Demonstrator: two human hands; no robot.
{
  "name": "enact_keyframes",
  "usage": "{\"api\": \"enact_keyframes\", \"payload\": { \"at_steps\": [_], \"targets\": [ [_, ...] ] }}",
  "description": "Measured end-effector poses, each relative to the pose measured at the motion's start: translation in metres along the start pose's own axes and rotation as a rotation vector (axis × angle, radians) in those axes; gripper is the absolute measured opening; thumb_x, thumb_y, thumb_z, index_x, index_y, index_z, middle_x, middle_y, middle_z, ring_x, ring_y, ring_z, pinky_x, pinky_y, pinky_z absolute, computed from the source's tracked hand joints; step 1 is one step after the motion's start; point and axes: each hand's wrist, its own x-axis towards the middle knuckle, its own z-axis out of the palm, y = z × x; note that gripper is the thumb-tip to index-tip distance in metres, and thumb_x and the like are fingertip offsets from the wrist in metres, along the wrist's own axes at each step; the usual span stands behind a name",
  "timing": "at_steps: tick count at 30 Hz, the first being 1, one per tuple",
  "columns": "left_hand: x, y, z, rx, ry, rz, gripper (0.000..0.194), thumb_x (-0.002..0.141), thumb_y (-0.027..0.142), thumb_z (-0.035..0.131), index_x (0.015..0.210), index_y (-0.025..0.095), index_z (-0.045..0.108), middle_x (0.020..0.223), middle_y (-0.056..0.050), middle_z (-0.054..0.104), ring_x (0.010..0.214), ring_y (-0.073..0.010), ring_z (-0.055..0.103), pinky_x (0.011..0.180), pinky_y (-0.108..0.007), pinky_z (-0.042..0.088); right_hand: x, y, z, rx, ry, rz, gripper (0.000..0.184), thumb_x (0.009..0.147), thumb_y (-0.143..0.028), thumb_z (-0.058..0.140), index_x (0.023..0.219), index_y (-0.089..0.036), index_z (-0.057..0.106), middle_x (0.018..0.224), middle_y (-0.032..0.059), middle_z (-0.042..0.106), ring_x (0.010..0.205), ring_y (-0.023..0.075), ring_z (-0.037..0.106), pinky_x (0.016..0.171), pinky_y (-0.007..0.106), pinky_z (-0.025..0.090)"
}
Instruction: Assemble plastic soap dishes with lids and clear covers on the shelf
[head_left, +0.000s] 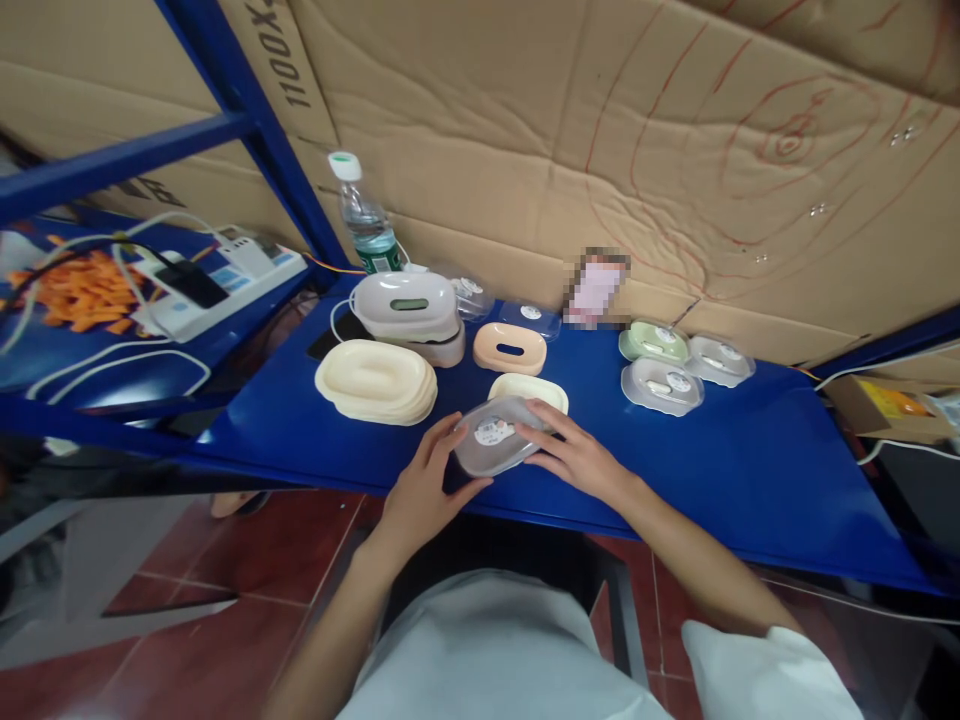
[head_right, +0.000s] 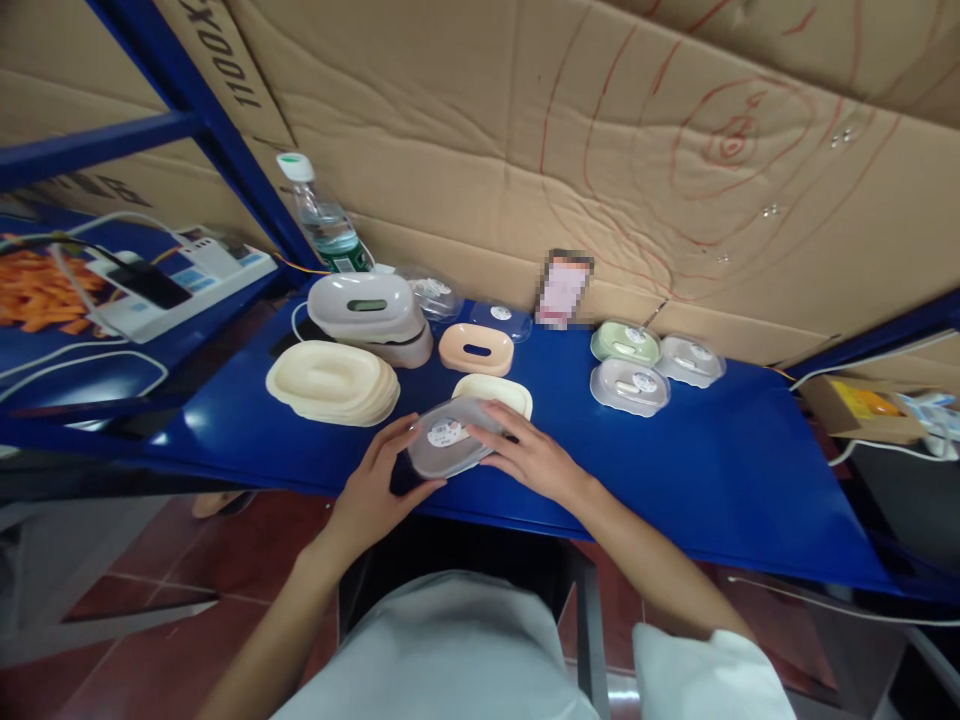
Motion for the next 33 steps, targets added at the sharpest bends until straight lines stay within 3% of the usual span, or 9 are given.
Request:
{"api": "enact_keyframes", "payload": {
  "at_steps": [7,13,18,26,33],
  "targets": [
    [0.004,0.005,0.002,-0.004,-0.035,-0.04,0.074,0.094,0.043,0.083,0.157,0.032,0.044,0.164,-0.013,0.049,0.15,-0.0343,0.056,0.117,-0.052,0.057,-0.006,0.007,0.001,-0.04,0.039,0.023,0.076,0.1,-0.03,0.076,0.168,-0.036,0.043,0.17,0.0095,0.048,0.151,0.0282,0.056,0.126,0.045,0.05],
    [0.001,-0.006,0.003,-0.032,-0.02,-0.015,0.075,0.092,0.038,0.086,0.154,0.03,0.045,0.161,-0.015,0.052,0.147,-0.035,0.059,0.117,-0.053,0.056,-0.004,-0.002,0.007,-0.231,0.014,-0.085,0.084,0.101,-0.019,0.074,0.172,-0.036,0.033,0.173,0.0105,0.043,0.158,0.0299,0.046,0.127,0.045,0.048],
    [0.002,-0.001,0.003,-0.036,-0.036,-0.038,0.077,0.094,0.039,0.085,0.158,0.031,0.042,0.163,-0.015,0.05,0.148,-0.0338,0.059,0.116,-0.05,0.057,-0.001,-0.004,0.006,-0.145,0.056,-0.058,0.082,0.103,-0.021,0.07,0.173,-0.036,0.029,0.174,0.0092,0.042,0.156,0.0273,0.049,0.127,0.043,0.049],
    [0.007,0.007,0.0,-0.043,-0.042,-0.053,0.076,0.093,0.041,0.085,0.156,0.032,0.043,0.164,-0.013,0.049,0.149,-0.0342,0.057,0.117,-0.053,0.056,-0.007,-0.001,0.005,-0.129,0.126,-0.04,0.081,0.101,-0.025,0.075,0.171,-0.038,0.036,0.169,0.0094,0.049,0.151,0.0287,0.056,0.126,0.046,0.052],
    [0.019,0.006,0.001,0.009,-0.021,0.053,0.076,0.097,0.049,0.079,0.161,0.028,0.041,0.162,-0.017,0.051,0.151,-0.0348,0.054,0.122,-0.052,0.051,-0.008,0.004,0.005,-0.062,0.155,0.033,0.079,0.098,-0.025,0.078,0.168,-0.036,0.043,0.164,0.0115,0.055,0.148,0.0294,0.06,0.124,0.047,0.054]
  ]
}}
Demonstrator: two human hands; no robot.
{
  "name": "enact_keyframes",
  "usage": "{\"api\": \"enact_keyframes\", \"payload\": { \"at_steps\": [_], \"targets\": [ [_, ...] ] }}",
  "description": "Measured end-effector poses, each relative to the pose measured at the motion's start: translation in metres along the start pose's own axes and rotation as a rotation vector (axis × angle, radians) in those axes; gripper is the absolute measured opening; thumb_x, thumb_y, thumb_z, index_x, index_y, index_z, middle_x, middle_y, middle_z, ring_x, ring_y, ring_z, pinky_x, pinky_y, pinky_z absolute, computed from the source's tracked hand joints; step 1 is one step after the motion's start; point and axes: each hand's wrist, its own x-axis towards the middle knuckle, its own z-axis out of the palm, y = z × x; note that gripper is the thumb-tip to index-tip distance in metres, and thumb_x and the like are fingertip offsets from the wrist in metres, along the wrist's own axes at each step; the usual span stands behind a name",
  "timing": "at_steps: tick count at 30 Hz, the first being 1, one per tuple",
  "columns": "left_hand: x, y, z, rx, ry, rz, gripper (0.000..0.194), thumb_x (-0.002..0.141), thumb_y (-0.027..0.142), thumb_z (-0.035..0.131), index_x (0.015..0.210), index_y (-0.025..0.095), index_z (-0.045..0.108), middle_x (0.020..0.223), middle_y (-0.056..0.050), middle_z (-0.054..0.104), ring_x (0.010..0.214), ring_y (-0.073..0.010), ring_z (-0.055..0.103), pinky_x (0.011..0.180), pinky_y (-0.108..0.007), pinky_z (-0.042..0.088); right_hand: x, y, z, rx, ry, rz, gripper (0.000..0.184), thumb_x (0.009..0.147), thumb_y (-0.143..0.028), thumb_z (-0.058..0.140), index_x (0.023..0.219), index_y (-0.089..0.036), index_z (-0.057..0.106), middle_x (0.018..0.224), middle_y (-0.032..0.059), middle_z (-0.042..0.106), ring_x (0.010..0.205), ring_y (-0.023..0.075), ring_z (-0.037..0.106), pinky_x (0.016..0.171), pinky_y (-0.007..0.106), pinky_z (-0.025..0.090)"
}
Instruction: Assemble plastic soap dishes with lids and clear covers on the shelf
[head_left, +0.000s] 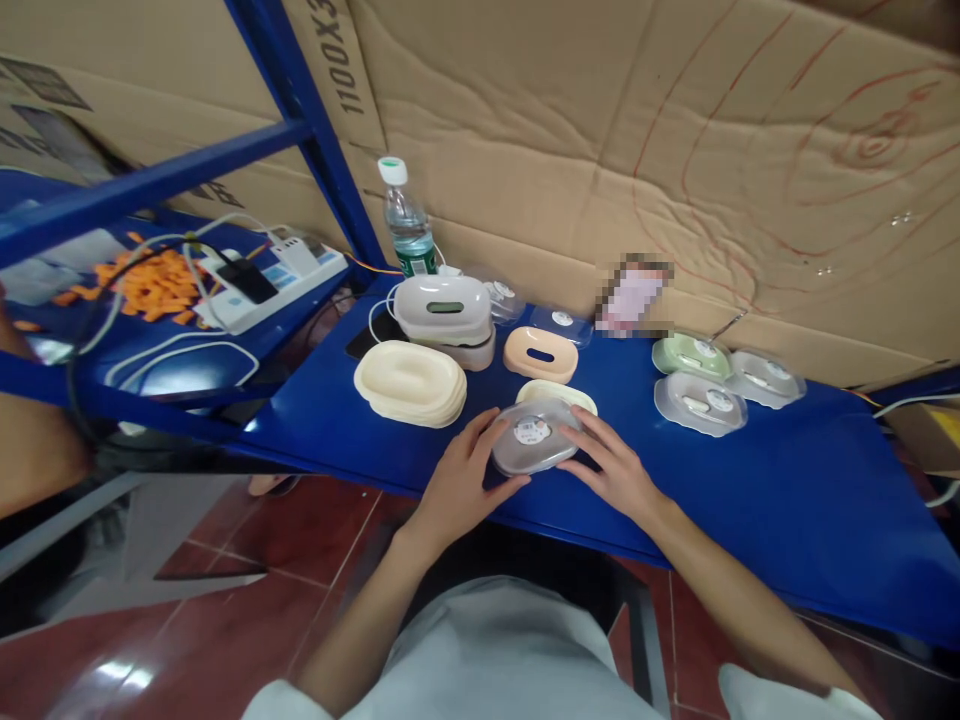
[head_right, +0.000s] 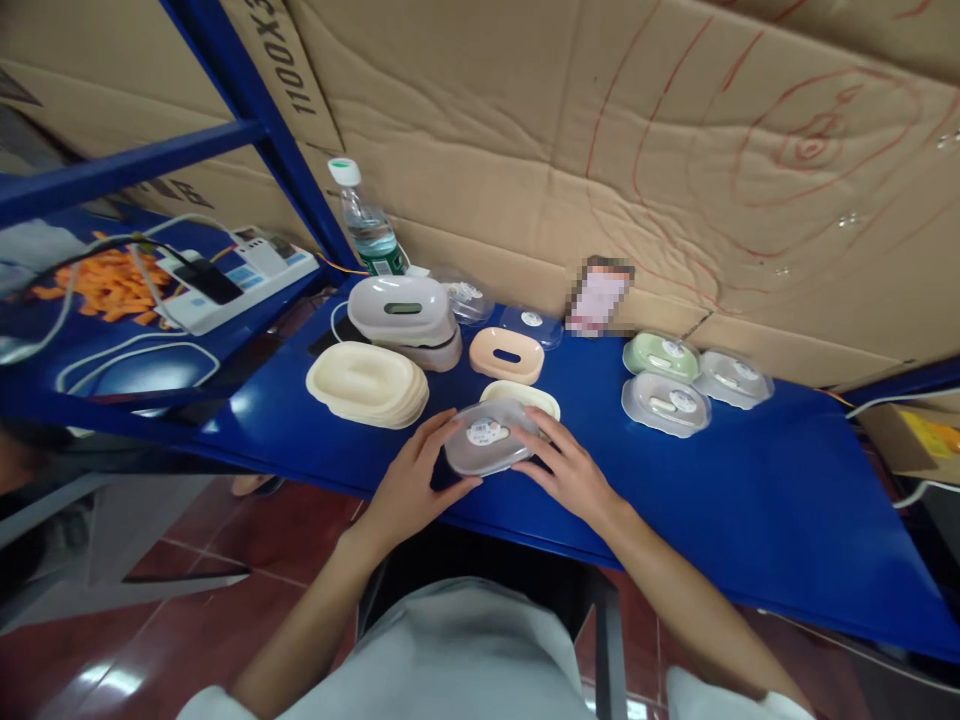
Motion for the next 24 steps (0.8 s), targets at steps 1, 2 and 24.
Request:
{"api": "enact_keyframes", "payload": {
  "at_steps": [1,2,24],
  "targets": [
    [0.001,-0.001,0.0,0.01,0.0,0.007,0.077,0.098,0.05,0.078,0.162,0.029,0.041,0.161,-0.017,0.052,0.15,-0.0352,0.055,0.121,-0.053,0.051,0.0,0.0,0.0,0.007,0.0,0.013,0.079,0.098,-0.024,0.079,0.167,-0.036,0.044,0.164,0.0114,0.055,0.148,0.0294,0.06,0.124,0.047,0.054],
    [0.001,-0.001,0.0,0.019,-0.002,0.011,0.079,0.098,0.052,0.077,0.163,0.029,0.04,0.161,-0.017,0.052,0.149,-0.0356,0.055,0.121,-0.053,0.052,0.0,0.0,0.0,0.01,0.003,0.025,0.079,0.097,-0.024,0.079,0.167,-0.036,0.044,0.164,0.0112,0.055,0.147,0.0294,0.06,0.124,0.048,0.054],
    [0.001,-0.004,0.001,0.107,-0.061,0.037,0.08,0.099,0.046,0.076,0.169,0.034,0.038,0.167,-0.018,0.044,0.151,-0.0388,0.05,0.118,-0.055,0.052,0.005,0.002,-0.001,-0.076,-0.048,0.015,0.086,0.098,-0.024,0.077,0.172,-0.035,0.035,0.161,0.0154,0.057,0.141,0.0324,0.065,0.117,0.049,0.06]
  ]
}}
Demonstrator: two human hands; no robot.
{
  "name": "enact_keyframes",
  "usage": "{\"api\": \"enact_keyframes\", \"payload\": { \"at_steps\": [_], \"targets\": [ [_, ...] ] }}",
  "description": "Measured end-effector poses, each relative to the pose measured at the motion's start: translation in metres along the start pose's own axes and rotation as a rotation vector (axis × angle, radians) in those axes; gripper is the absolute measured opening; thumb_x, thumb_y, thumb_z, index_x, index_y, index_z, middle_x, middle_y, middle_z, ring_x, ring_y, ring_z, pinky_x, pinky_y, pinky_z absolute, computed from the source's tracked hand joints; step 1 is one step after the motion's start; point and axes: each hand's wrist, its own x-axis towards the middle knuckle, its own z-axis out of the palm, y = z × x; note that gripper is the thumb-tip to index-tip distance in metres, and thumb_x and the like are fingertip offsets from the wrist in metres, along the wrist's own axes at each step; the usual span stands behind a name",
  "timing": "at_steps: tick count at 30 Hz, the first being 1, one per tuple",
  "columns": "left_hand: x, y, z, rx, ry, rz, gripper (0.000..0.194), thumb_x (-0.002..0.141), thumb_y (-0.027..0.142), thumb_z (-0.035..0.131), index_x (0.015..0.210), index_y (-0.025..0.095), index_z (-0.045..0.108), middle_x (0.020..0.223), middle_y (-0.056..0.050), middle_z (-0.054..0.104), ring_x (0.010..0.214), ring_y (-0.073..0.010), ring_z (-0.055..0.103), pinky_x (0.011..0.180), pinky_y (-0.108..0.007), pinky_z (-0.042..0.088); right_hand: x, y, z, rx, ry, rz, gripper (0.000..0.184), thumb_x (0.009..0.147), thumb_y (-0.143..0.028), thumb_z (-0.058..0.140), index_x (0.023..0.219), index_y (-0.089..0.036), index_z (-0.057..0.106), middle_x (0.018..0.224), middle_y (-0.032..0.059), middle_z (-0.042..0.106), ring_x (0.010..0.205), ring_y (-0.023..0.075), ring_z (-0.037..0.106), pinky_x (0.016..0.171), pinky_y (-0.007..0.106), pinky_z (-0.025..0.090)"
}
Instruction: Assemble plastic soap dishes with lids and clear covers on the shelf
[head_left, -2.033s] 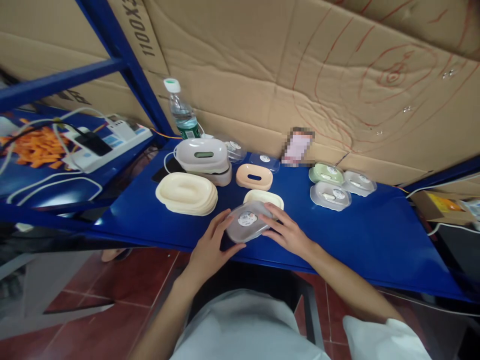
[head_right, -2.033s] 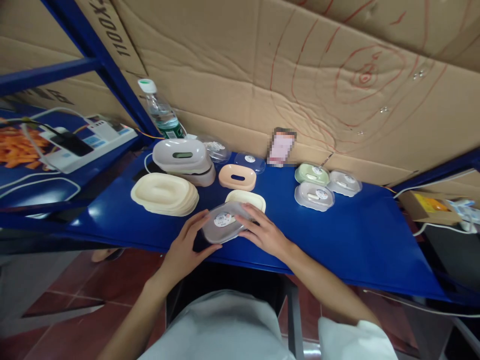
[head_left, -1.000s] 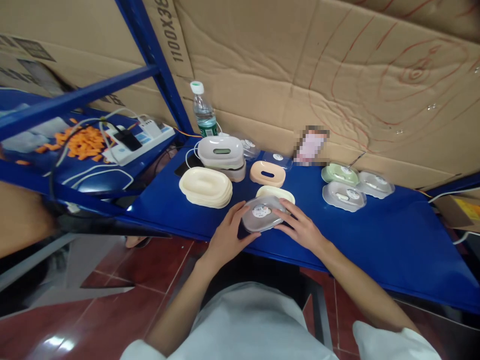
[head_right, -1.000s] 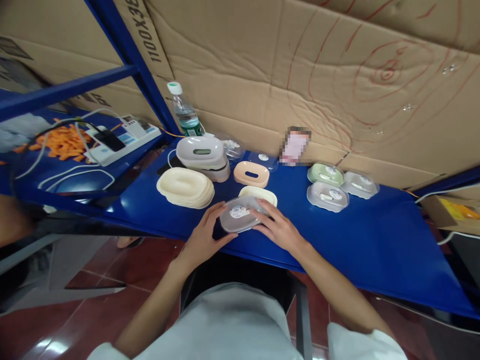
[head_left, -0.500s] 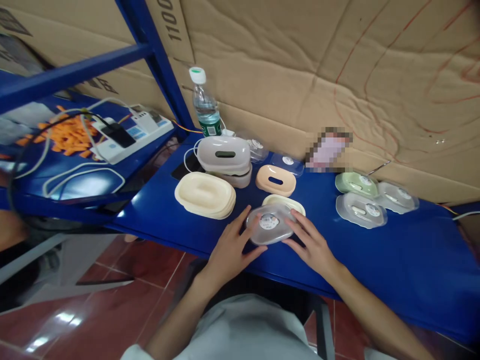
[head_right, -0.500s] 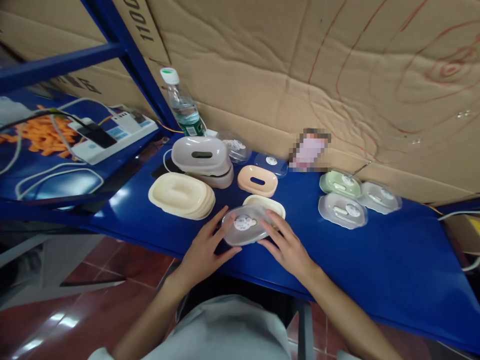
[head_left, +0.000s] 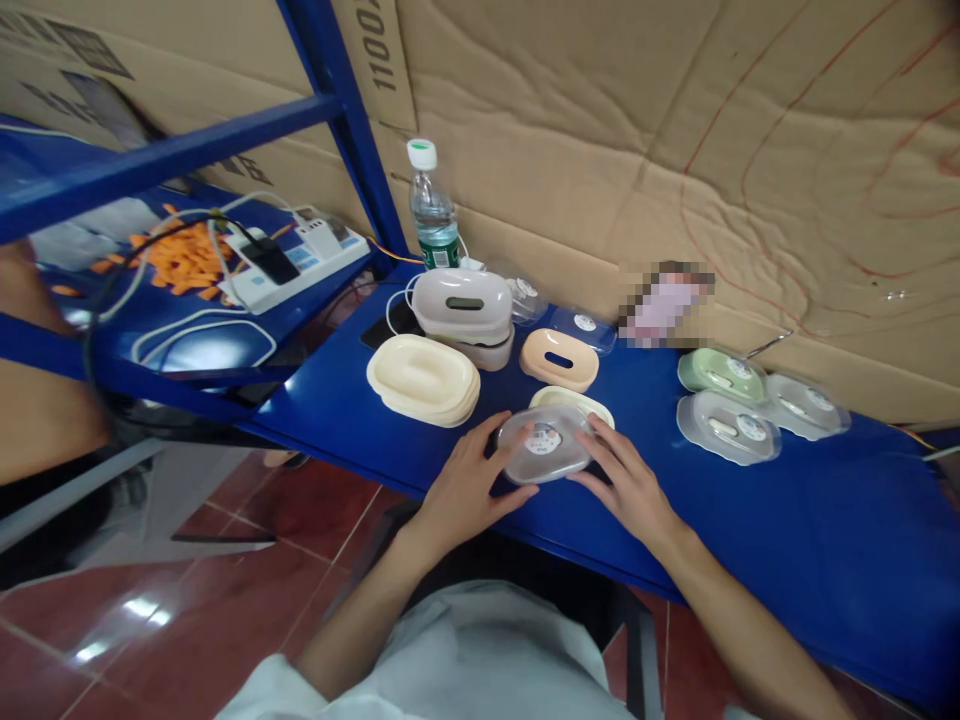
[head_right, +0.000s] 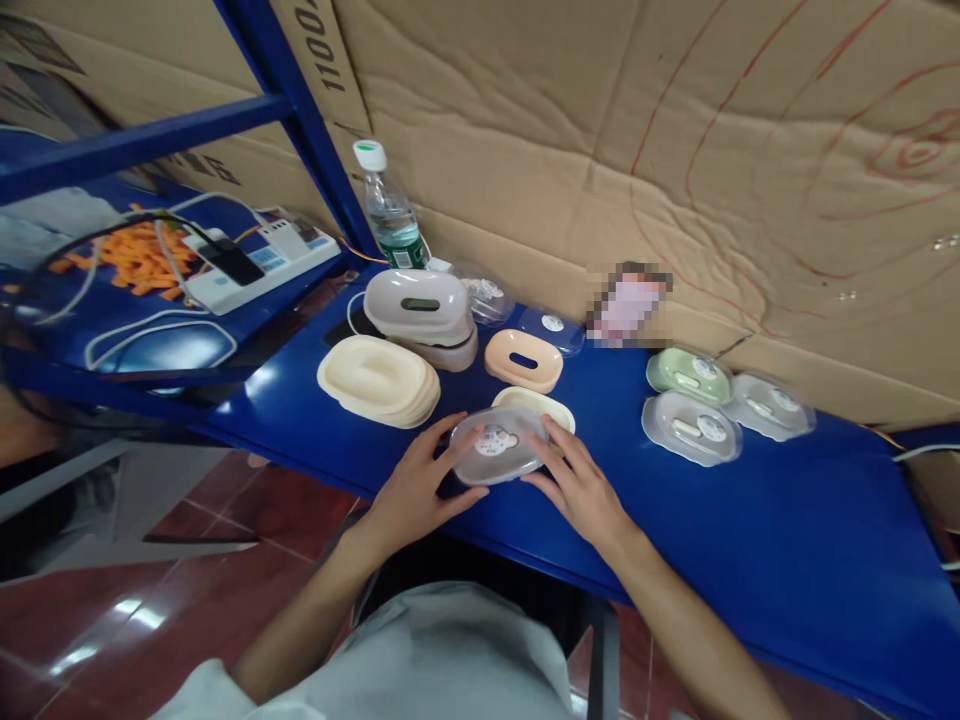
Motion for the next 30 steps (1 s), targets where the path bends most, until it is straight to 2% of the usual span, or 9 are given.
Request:
{"api": "enact_keyframes", "payload": {
  "at_steps": [4,7,11,14,22,30],
  "targets": [
    [-0.0008,-0.0015,0.0038,-0.018,0.015,0.005,0.078,0.099,0.044,0.076,0.167,0.035,0.041,0.164,-0.017,0.046,0.15,-0.038,0.051,0.119,-0.055,0.052,-0.0012,0.0023,0.0015,-0.021,0.011,-0.029,0.086,0.098,-0.024,0.078,0.172,-0.035,0.035,0.16,0.015,0.058,0.14,0.0332,0.065,0.117,0.05,0.06],
    [-0.0013,0.0,0.0031,-0.027,0.019,-0.002,0.076,0.099,0.044,0.074,0.167,0.032,0.042,0.163,-0.017,0.046,0.151,-0.0381,0.05,0.121,-0.055,0.05,-0.001,0.0034,0.0032,0.005,-0.005,-0.03,0.081,0.099,-0.031,0.078,0.17,-0.033,0.039,0.16,0.0173,0.056,0.142,0.0342,0.064,0.117,0.053,0.059],
    [-0.001,0.0022,-0.0002,-0.056,0.002,-0.011,0.075,0.098,0.042,0.072,0.165,0.025,0.044,0.161,-0.019,0.044,0.151,-0.0381,0.048,0.125,-0.055,0.045,0.0006,0.0018,0.006,-0.006,-0.075,0.017,0.078,0.101,-0.037,0.074,0.17,-0.03,0.037,0.166,0.0199,0.048,0.148,0.0367,0.058,0.118,0.057,0.057],
    [0.0,0.0027,-0.001,-0.08,-0.009,-0.021,0.074,0.096,0.04,0.073,0.163,0.023,0.047,0.159,-0.019,0.045,0.15,-0.0385,0.048,0.126,-0.056,0.044,0.0014,0.0014,0.0069,-0.037,-0.105,0.002,0.08,0.102,-0.038,0.072,0.172,-0.03,0.034,0.171,0.0193,0.044,0.151,0.0376,0.054,0.119,0.057,0.055],
    [-0.0001,0.0028,0.0002,-0.07,-0.014,0.027,0.072,0.102,0.044,0.069,0.166,0.025,0.042,0.167,-0.019,0.037,0.158,-0.0384,0.04,0.13,-0.057,0.039,-0.0031,0.0088,0.005,-0.001,-0.048,0.012,0.08,0.099,-0.037,0.078,0.17,-0.036,0.04,0.167,0.0112,0.052,0.14,0.0317,0.066,0.121,0.049,0.055],
    [-0.0011,0.0005,-0.0004,-0.165,-0.012,-0.037,0.076,0.1,0.045,0.071,0.168,0.031,0.04,0.159,-0.015,0.046,0.148,-0.0342,0.052,0.126,-0.053,0.046,0.0015,0.0053,0.0044,0.03,-0.153,0.036,0.097,0.098,-0.046,0.078,0.176,-0.035,0.021,0.171,0.0148,0.046,0.155,0.036,0.05,0.126,0.059,0.048]
  ]
}}
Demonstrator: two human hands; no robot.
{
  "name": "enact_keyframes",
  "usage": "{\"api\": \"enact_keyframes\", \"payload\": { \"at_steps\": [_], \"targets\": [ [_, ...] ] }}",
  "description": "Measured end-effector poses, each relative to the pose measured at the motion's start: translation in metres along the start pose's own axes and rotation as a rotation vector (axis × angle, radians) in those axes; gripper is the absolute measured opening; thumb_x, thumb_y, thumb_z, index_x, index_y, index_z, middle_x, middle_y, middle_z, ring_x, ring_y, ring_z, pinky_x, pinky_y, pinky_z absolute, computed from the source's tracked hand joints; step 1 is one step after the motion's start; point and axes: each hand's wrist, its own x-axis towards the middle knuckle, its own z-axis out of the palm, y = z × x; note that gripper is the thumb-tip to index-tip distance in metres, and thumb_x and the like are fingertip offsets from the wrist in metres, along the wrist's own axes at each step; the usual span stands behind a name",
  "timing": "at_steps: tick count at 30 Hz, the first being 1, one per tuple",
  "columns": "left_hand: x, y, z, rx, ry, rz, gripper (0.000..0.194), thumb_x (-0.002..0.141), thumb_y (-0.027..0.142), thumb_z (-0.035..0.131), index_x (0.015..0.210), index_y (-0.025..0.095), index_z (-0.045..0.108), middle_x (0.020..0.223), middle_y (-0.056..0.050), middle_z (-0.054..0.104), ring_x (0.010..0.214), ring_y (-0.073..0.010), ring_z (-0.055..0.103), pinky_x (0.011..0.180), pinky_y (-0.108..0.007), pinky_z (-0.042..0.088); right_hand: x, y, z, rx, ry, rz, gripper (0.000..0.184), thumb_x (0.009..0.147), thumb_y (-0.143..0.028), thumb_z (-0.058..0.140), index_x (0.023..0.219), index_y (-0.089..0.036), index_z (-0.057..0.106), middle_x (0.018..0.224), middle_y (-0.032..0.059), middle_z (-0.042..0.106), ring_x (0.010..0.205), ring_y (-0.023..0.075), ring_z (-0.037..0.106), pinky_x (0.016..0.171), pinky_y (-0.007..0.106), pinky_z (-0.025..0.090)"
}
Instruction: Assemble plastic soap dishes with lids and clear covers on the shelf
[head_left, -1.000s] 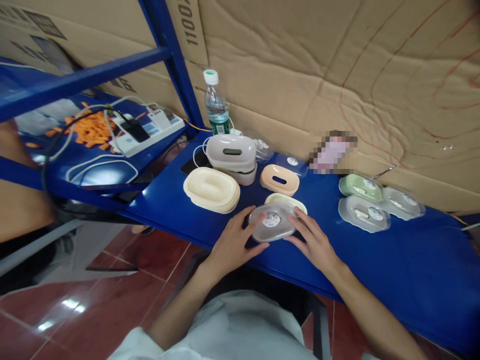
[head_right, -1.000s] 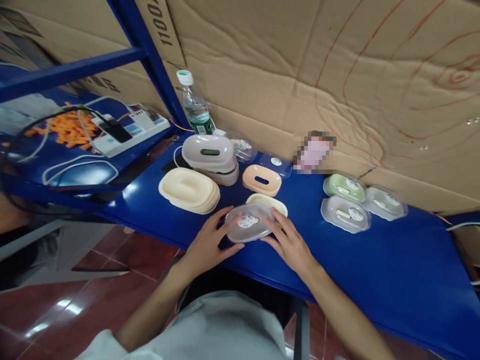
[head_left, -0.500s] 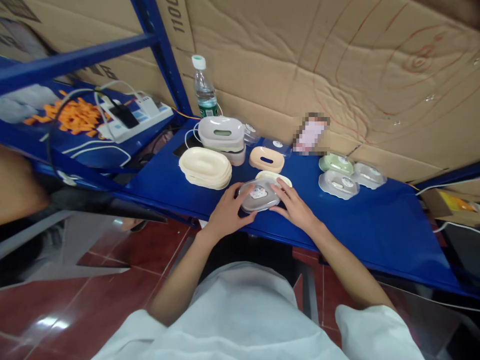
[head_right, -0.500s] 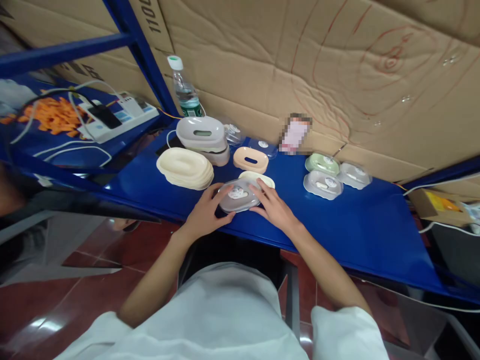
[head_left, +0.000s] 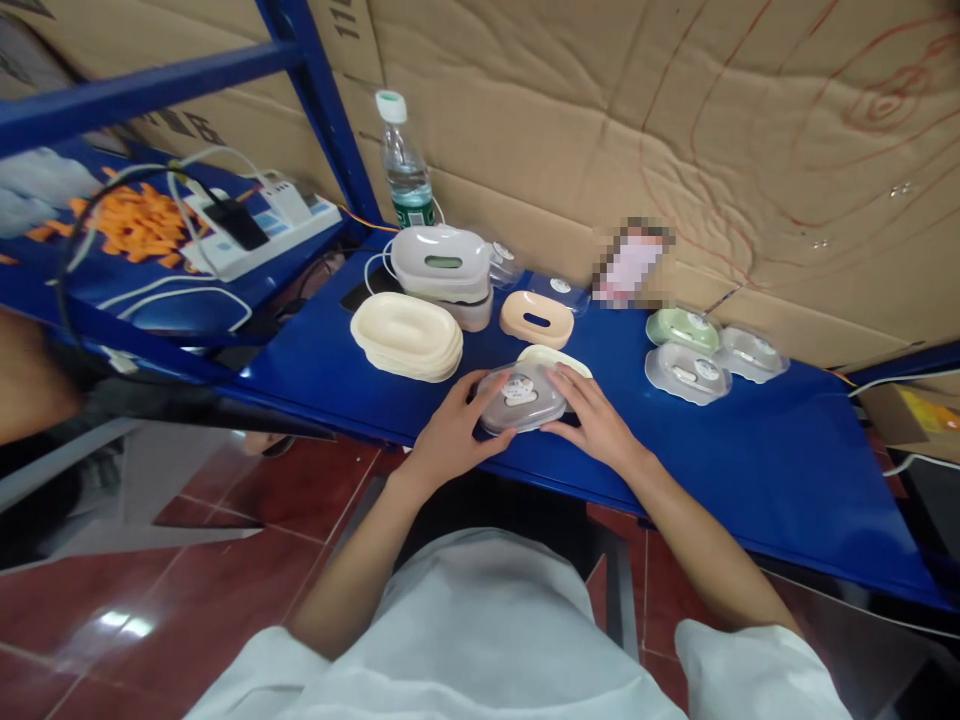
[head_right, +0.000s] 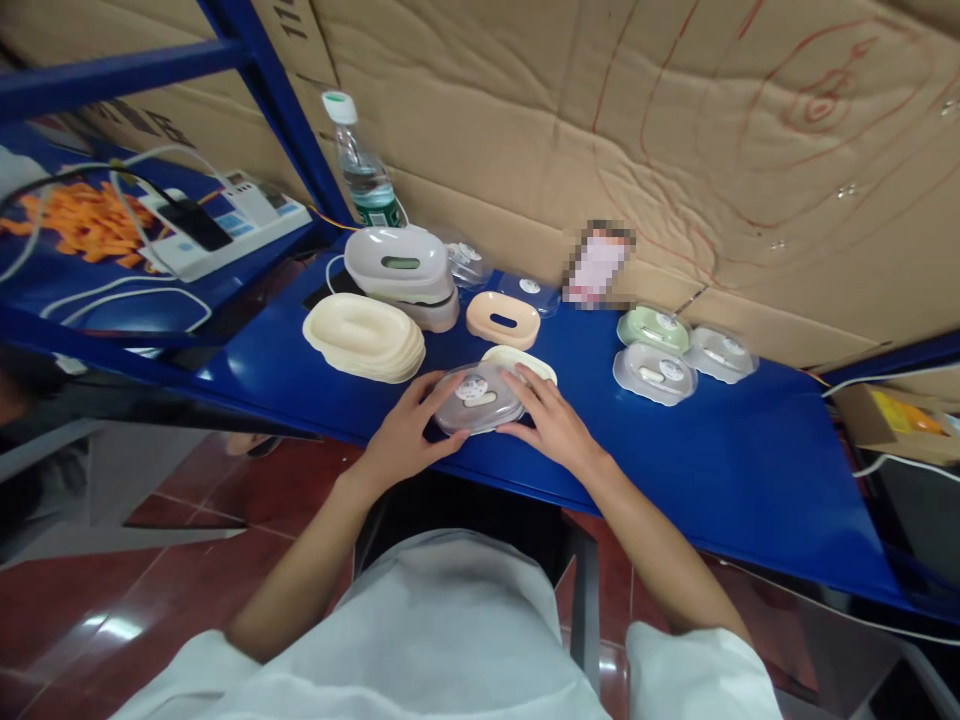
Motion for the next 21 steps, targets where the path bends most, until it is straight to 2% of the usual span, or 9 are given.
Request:
{"api": "enact_keyframes", "payload": {
  "at_steps": [3,8,11,15,19,21],
  "targets": [
    [-0.001,-0.001,0.0,0.004,0.013,0.03,0.074,0.1,0.043,0.073,0.167,0.033,0.042,0.16,-0.014,0.045,0.148,-0.0343,0.052,0.125,-0.053,0.047,-0.001,0.0,0.0,-0.002,-0.005,0.008,0.093,0.099,-0.045,0.076,0.175,-0.036,0.022,0.172,0.0124,0.046,0.153,0.0341,0.053,0.126,0.054,0.049],
    [-0.002,-0.002,-0.001,0.024,0.012,0.053,0.074,0.099,0.039,0.076,0.166,0.033,0.045,0.163,-0.014,0.043,0.151,-0.0351,0.048,0.126,-0.052,0.046,-0.004,-0.001,-0.003,-0.049,0.062,-0.045,0.088,0.101,-0.04,0.074,0.174,-0.037,0.026,0.17,0.0108,0.048,0.145,0.0316,0.062,0.123,0.046,0.054],
    [-0.001,-0.003,-0.002,0.015,-0.005,0.037,0.074,0.099,0.039,0.076,0.166,0.035,0.045,0.162,-0.014,0.044,0.15,-0.0348,0.05,0.126,-0.053,0.046,-0.004,0.0,-0.002,-0.055,0.035,-0.033,0.088,0.099,-0.041,0.077,0.173,-0.036,0.03,0.17,0.0112,0.049,0.147,0.0332,0.06,0.124,0.049,0.053],
    [-0.001,-0.002,-0.003,-0.012,-0.008,0.012,0.078,0.097,0.042,0.079,0.166,0.036,0.043,0.159,-0.012,0.048,0.149,-0.0339,0.052,0.126,-0.052,0.047,-0.002,0.002,-0.003,-0.038,-0.002,-0.026,0.097,0.097,-0.043,0.079,0.175,-0.034,0.023,0.174,0.0144,0.04,0.155,0.0357,0.05,0.124,0.055,0.052],
    [-0.004,-0.001,-0.008,-0.13,0.028,0.038,0.093,0.091,0.053,0.085,0.168,0.038,0.035,0.158,-0.012,0.053,0.148,-0.0346,0.054,0.126,-0.056,0.046,-0.002,-0.008,-0.018,-0.068,0.038,-0.093,0.091,0.099,-0.038,0.077,0.174,-0.037,0.025,0.175,0.012,0.04,0.152,0.0341,0.055,0.123,0.051,0.054],
    [-0.007,0.0,-0.011,-0.222,0.032,0.085,0.101,0.089,0.06,0.084,0.17,0.038,0.028,0.166,-0.014,0.047,0.152,-0.0368,0.051,0.125,-0.058,0.048,-0.011,-0.017,-0.033,-0.072,0.065,-0.072,0.089,0.099,-0.035,0.077,0.174,-0.038,0.028,0.176,0.0098,0.038,0.153,0.0342,0.053,0.124,0.05,0.053]
  ]
}}
